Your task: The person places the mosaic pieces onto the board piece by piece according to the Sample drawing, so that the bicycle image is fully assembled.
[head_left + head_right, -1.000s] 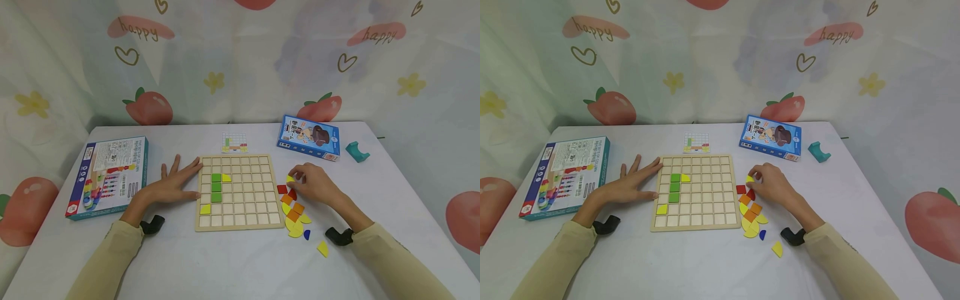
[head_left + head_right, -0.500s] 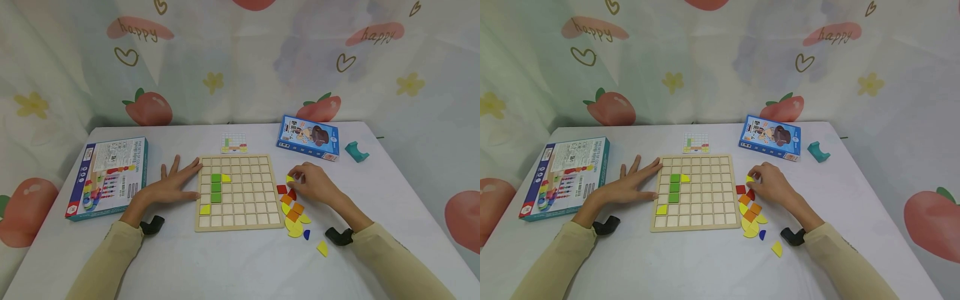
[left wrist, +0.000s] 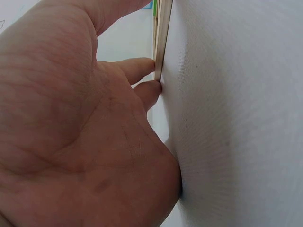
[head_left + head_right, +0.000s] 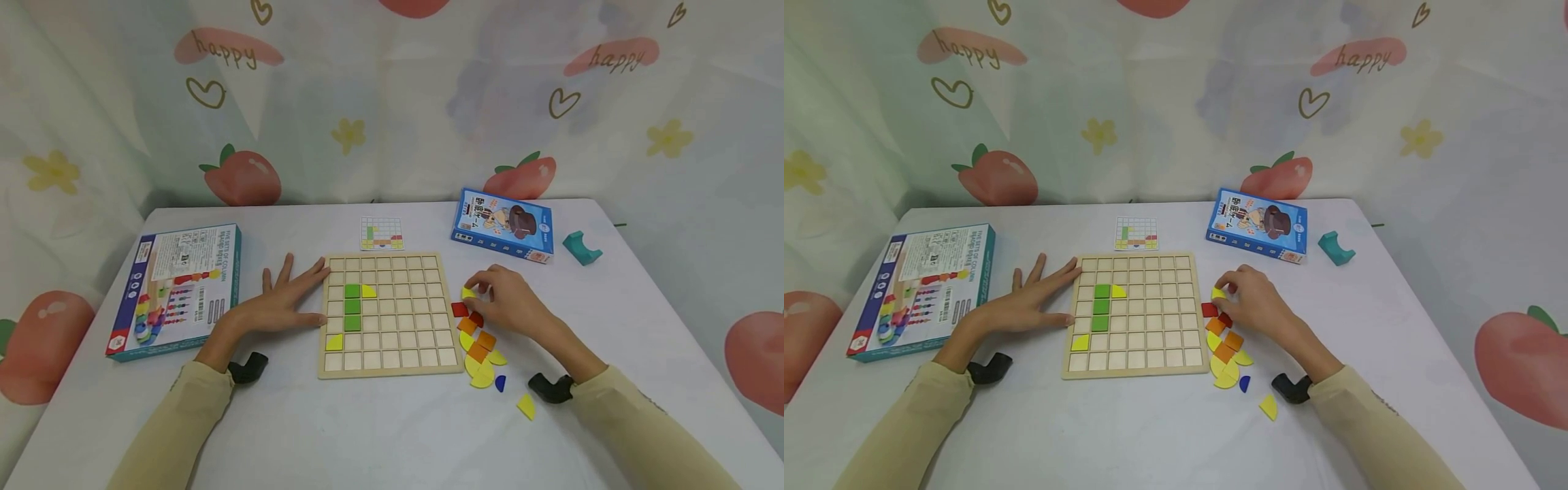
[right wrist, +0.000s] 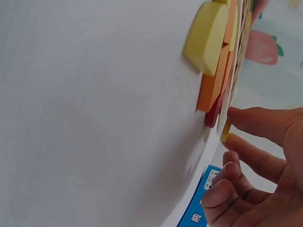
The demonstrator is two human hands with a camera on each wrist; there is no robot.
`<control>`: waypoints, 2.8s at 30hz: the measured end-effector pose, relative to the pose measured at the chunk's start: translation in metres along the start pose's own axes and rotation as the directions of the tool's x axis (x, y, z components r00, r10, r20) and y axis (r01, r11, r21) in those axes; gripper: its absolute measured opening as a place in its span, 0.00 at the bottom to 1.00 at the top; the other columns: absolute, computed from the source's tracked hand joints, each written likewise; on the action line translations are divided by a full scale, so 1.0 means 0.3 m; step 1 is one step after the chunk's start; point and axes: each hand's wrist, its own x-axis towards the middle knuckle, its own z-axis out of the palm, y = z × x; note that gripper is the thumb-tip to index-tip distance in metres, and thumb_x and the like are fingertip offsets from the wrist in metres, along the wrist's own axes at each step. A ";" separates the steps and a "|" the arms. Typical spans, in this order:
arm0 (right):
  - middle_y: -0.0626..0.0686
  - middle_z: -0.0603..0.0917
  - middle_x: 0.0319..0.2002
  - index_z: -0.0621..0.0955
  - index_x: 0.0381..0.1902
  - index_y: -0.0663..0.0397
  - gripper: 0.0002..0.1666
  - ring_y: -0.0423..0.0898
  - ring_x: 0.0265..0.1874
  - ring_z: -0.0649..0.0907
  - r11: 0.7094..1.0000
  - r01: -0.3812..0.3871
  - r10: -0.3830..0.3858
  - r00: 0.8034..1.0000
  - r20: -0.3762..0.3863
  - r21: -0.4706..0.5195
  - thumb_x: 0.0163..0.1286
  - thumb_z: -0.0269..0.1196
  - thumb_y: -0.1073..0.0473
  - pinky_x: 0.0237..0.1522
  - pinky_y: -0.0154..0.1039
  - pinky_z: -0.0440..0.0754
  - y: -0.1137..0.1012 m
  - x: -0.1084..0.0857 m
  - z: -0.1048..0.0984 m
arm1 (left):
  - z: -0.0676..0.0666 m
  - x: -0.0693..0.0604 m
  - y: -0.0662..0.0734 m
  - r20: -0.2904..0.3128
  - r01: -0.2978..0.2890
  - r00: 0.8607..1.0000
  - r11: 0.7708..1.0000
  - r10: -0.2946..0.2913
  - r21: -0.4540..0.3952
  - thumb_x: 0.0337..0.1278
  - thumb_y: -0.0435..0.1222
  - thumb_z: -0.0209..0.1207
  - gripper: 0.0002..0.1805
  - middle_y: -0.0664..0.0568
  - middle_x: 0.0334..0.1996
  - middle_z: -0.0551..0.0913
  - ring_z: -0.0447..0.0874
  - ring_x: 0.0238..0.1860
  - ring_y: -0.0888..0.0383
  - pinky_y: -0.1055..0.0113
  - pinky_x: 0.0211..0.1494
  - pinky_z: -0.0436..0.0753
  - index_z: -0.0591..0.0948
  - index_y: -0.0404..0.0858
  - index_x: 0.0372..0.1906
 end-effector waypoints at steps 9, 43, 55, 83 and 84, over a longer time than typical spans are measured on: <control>0.56 0.83 0.41 0.88 0.52 0.56 0.16 0.48 0.38 0.78 1.000 0.004 -0.005 1.000 0.022 0.025 0.69 0.73 0.56 0.35 0.33 0.78 -0.073 -0.012 0.019 | -0.001 -0.002 0.004 -0.001 0.008 1.000 1.000 -0.008 0.000 0.64 0.54 0.67 0.53 0.53 0.89 0.41 0.12 0.85 0.35 0.24 0.76 0.14 0.53 0.52 0.87; 0.47 0.79 0.38 0.88 0.49 0.47 0.13 0.44 0.41 0.77 0.984 0.114 -0.134 0.980 0.147 0.139 0.68 0.73 0.54 0.41 0.36 0.78 -0.338 -0.012 0.166 | -0.005 -0.005 0.012 0.013 0.009 1.000 0.999 -0.009 0.034 0.64 0.56 0.65 0.52 0.53 0.89 0.41 0.13 0.85 0.34 0.22 0.76 0.17 0.53 0.53 0.87; 0.46 0.79 0.38 0.87 0.49 0.49 0.13 0.43 0.40 0.77 0.973 0.189 -0.208 0.966 0.151 0.133 0.70 0.72 0.54 0.44 0.37 0.78 -0.399 -0.016 0.194 | -0.002 0.000 0.009 0.015 0.008 1.000 0.999 -0.008 0.050 0.64 0.57 0.65 0.52 0.52 0.89 0.40 0.13 0.85 0.32 0.21 0.75 0.17 0.52 0.54 0.87; 0.47 0.78 0.37 0.87 0.50 0.51 0.14 0.41 0.34 0.75 0.948 0.307 -0.316 0.935 0.162 0.078 0.71 0.72 0.52 0.35 0.31 0.73 -0.509 0.005 0.266 | 0.002 -0.003 0.006 0.014 -0.003 1.000 0.999 0.002 0.043 0.65 0.56 0.64 0.51 0.52 0.89 0.40 0.12 0.85 0.32 0.21 0.75 0.16 0.52 0.53 0.87; 0.47 0.78 0.37 0.87 0.50 0.51 0.14 0.41 0.34 0.76 0.949 0.306 -0.315 0.935 0.162 0.078 0.71 0.72 0.52 0.35 0.31 0.74 -0.510 0.006 0.268 | 0.003 -0.002 0.005 0.013 -0.006 1.000 0.999 0.005 0.040 0.66 0.56 0.64 0.51 0.51 0.89 0.40 0.12 0.85 0.32 0.21 0.75 0.16 0.52 0.53 0.87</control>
